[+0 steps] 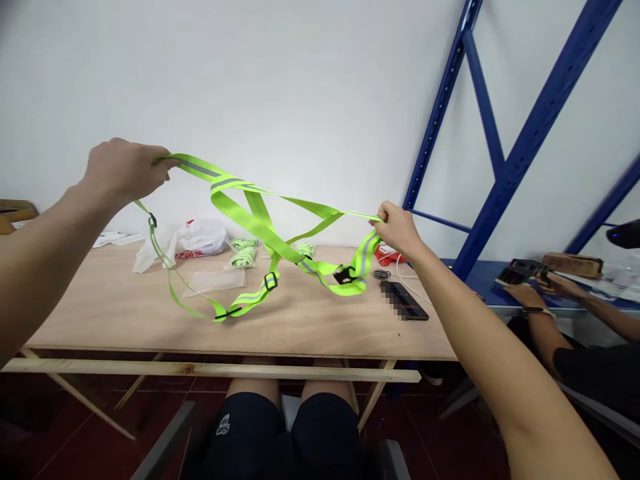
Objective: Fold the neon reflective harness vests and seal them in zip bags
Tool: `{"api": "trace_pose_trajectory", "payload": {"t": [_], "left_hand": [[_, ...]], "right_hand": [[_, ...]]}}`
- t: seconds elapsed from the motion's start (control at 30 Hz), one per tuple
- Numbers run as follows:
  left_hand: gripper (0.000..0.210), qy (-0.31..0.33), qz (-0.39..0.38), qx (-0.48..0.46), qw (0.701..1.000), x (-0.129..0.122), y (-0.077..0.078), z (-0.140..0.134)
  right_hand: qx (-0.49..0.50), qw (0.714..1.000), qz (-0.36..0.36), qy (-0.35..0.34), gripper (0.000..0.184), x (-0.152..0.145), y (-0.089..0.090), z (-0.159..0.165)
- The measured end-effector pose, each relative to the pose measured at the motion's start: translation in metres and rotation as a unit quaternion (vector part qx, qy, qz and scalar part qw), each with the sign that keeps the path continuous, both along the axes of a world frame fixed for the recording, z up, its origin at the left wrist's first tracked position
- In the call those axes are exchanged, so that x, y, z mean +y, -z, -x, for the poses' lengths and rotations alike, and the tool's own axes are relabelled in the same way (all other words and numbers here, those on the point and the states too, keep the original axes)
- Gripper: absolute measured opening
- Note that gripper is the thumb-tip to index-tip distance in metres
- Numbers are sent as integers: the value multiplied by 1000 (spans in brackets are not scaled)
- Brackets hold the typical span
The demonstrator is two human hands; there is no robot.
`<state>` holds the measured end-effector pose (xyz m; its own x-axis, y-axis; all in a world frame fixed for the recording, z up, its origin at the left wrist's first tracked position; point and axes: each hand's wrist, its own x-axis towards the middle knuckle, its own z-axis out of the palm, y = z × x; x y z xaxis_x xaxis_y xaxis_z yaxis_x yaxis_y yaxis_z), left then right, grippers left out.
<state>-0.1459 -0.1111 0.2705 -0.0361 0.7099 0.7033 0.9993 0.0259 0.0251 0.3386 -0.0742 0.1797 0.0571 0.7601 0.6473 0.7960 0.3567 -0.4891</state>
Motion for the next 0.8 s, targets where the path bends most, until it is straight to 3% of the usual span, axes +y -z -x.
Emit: {"api": "trace_pose_trajectory", "payload": {"t": [0.13,0.23,0.33,0.43,0.53,0.63,0.8], "left_hand": [[30,105,48,-150,982,-2,3,-2],[26,182,89,-285,937,-1,5,-3],[23,223,116,-314,916,1,5,-3],[27,252,143,-297,910,3,4,-3],[34,260,174,-270,911,3,5,-10],[35,231,196,-239,923,9,12,-27],[19,307,129,-246,910,29,32,-61]], "right_hand": [[228,955,121,-144,30,-5,1,1],[252,927,204,-189,33,-7,10,-1],[236,908,260,-229,42,-4,30,-7],[181,920,280,-206,49,7,60,-16],[7,946,302,-117,50,22,93,-22],[-146,945,289,-38,46,36,123,-19],[-195,948,251,-23,54,38,146,1]]}}
